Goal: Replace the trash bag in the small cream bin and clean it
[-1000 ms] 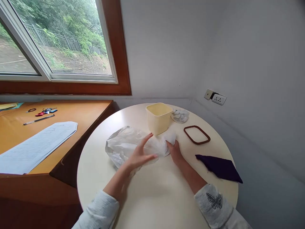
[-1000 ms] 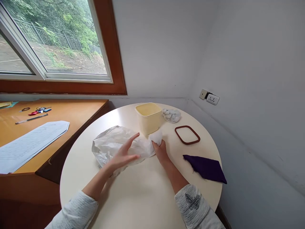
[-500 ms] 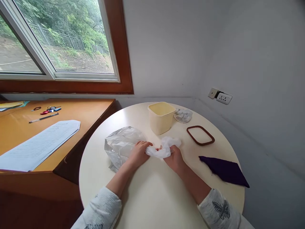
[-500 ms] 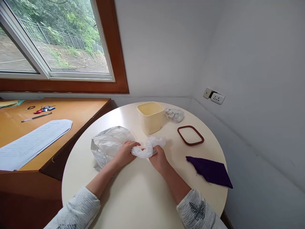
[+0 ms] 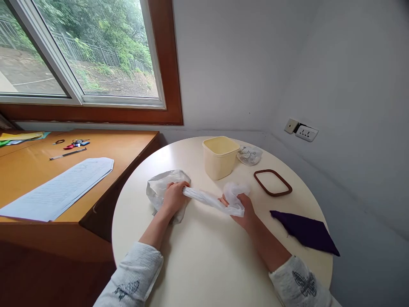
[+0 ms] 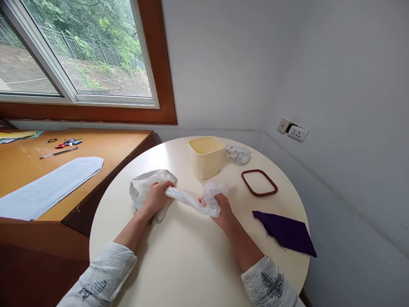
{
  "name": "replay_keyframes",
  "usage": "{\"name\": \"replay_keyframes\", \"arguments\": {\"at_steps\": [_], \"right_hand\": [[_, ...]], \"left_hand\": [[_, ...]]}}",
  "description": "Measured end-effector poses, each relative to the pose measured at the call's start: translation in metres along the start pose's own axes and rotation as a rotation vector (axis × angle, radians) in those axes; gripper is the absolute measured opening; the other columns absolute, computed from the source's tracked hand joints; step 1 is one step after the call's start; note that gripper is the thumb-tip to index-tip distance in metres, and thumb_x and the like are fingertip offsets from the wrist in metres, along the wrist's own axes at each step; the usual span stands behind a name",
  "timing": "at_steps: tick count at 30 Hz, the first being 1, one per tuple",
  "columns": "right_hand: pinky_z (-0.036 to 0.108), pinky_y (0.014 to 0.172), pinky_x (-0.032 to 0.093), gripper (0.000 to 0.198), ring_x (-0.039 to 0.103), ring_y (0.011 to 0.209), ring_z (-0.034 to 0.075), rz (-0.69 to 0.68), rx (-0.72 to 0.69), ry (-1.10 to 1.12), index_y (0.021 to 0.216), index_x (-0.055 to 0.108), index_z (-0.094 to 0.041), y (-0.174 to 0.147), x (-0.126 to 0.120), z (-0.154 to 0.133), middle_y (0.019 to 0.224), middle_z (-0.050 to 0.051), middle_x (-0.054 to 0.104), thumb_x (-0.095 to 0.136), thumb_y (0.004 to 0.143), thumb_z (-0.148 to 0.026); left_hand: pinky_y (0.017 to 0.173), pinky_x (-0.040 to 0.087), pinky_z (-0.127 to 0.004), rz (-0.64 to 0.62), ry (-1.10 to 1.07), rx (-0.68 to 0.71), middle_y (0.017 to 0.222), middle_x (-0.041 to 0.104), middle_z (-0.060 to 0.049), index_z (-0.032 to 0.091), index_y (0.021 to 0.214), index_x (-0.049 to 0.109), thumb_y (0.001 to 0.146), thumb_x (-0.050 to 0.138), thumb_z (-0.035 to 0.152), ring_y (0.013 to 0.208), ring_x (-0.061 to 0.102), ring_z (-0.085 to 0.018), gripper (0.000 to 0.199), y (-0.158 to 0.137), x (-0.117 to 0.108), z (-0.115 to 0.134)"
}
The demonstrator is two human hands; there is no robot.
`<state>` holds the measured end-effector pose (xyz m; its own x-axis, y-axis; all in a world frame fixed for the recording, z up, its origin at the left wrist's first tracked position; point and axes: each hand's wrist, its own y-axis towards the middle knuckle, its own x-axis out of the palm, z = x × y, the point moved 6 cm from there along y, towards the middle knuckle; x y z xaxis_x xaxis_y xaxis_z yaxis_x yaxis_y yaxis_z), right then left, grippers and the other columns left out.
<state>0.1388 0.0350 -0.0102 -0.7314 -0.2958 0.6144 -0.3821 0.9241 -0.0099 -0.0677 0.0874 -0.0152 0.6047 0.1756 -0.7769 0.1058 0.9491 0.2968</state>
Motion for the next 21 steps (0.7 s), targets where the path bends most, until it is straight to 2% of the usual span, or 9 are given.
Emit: {"name": "replay_keyframes", "arguments": {"at_steps": [5,9,12,17,19,21], "right_hand": [[0.037,0.068,0.042,0.033,0.024,0.047,0.01,0.085,-0.13,0.021,0.048,0.029,-0.022,0.001,-0.025,-0.024,0.049,-0.005,0.024,0.055,0.061,-0.037],[0.035,0.072,0.042,0.028,0.026,0.047,0.009,0.086,-0.22,0.098,0.049,0.031,-0.022,0.0,-0.038,-0.038,0.049,-0.006,0.026,0.053,0.063,-0.032],[0.035,0.073,0.042,0.028,0.029,0.047,0.01,0.108,-0.25,0.135,0.05,0.03,-0.021,-0.001,-0.045,-0.044,0.049,-0.006,0.028,0.052,0.064,-0.033],[0.035,0.07,0.044,0.033,0.036,0.048,0.01,0.231,-0.321,0.184,0.051,0.028,-0.022,-0.003,-0.062,-0.053,0.052,-0.005,0.034,0.053,0.065,-0.037],[0.033,0.066,0.046,0.031,0.041,0.049,0.011,0.334,-0.375,0.158,0.052,0.029,-0.022,-0.005,-0.075,-0.058,0.052,-0.005,0.038,0.054,0.065,-0.036],[0.033,0.064,0.048,0.024,0.048,0.055,0.013,0.439,-0.438,0.076,0.056,0.036,-0.024,-0.008,-0.087,-0.063,0.054,-0.004,0.045,0.054,0.067,-0.034]], "left_hand": [[0.081,0.036,-0.04,0.067,-0.062,-0.062,0.069,0.064,-0.003,0.025,0.077,0.065,0.054,0.049,0.009,0.084,0.054,-0.028,0.032,0.001,-0.007,-0.011],[0.088,0.031,-0.04,0.069,-0.118,-0.071,0.067,0.062,0.0,0.026,0.072,0.064,0.053,0.05,0.008,0.08,0.054,-0.025,0.03,0.002,-0.009,-0.011],[0.081,0.035,-0.037,0.049,-0.196,-0.095,0.068,0.062,-0.001,0.024,0.071,0.063,0.054,0.051,0.011,0.074,0.054,-0.023,0.025,0.001,-0.008,-0.008],[0.059,0.036,-0.026,-0.117,-0.433,-0.119,0.065,0.059,0.001,0.02,0.071,0.063,0.061,0.052,0.017,0.062,0.051,-0.016,0.015,-0.003,-0.007,0.006],[0.053,0.034,-0.023,-0.229,-0.552,-0.124,0.061,0.056,0.002,0.018,0.067,0.061,0.063,0.056,0.022,0.057,0.049,-0.013,0.008,-0.007,-0.008,0.013],[0.049,0.033,-0.022,-0.341,-0.673,-0.134,0.057,0.053,0.003,0.017,0.062,0.058,0.062,0.062,0.027,0.053,0.046,-0.011,0.01,-0.011,-0.01,0.018]]}}
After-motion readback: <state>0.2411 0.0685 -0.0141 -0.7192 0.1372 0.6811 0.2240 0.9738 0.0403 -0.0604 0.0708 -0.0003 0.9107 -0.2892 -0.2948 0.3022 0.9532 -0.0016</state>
